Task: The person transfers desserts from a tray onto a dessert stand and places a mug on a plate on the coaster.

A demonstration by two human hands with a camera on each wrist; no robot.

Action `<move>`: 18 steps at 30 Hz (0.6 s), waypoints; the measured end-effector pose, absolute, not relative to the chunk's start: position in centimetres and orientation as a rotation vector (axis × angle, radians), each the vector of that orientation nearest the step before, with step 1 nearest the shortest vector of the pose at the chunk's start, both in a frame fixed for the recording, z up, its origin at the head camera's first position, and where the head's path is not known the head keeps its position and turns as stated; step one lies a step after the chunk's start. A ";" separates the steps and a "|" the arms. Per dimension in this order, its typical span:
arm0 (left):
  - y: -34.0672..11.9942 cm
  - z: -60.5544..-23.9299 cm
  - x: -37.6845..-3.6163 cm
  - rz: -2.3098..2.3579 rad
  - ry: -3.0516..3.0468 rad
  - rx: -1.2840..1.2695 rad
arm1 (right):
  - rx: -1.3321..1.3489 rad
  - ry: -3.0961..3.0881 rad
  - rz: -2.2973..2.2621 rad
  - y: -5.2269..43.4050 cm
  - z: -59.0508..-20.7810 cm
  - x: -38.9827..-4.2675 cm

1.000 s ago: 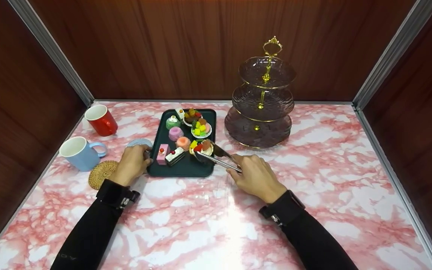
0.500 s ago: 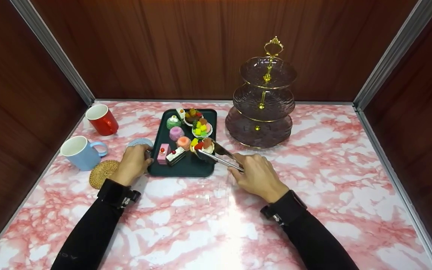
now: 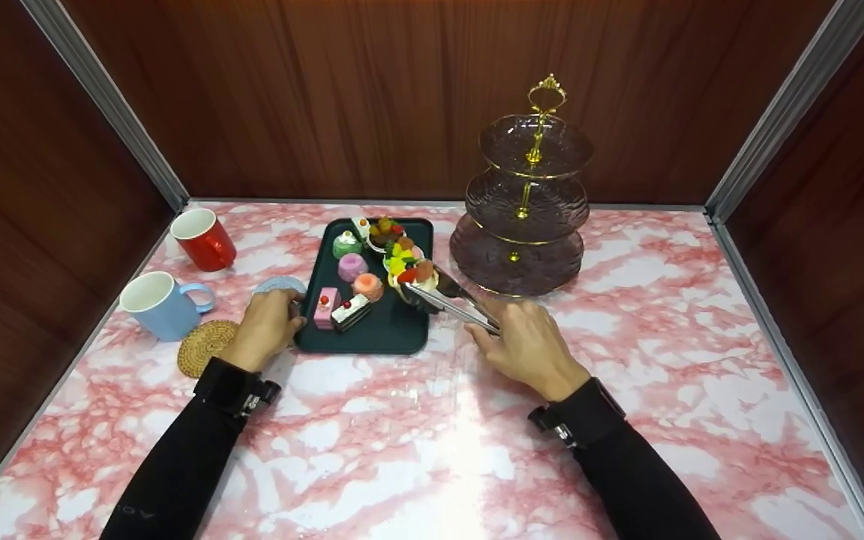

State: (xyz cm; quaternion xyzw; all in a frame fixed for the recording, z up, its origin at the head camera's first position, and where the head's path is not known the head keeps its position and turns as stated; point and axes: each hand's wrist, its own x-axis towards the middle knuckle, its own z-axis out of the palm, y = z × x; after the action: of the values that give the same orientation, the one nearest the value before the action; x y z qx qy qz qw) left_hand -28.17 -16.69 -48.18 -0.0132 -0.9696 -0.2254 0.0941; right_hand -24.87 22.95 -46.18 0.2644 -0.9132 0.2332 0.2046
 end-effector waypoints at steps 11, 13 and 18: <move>-16.7 -48.2 -28.2 -0.673 -2.868 -0.036 | 0.591 -2.538 0.719 24.2 -46.1 -25.5; -16.7 -48.3 -28.2 -0.672 -2.863 -0.040 | 0.569 -2.538 0.730 24.4 -46.1 -25.6; -16.7 -48.3 -28.3 -0.671 -2.862 -0.030 | 0.528 -2.523 0.730 24.9 -46.2 -26.2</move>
State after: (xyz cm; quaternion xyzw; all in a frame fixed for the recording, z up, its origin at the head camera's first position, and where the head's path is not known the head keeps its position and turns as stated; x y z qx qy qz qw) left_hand -28.26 -16.70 -48.28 -0.0101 -0.9686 -0.2270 0.1005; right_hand -26.21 24.94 -46.22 0.1918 -0.9167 0.2653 0.2290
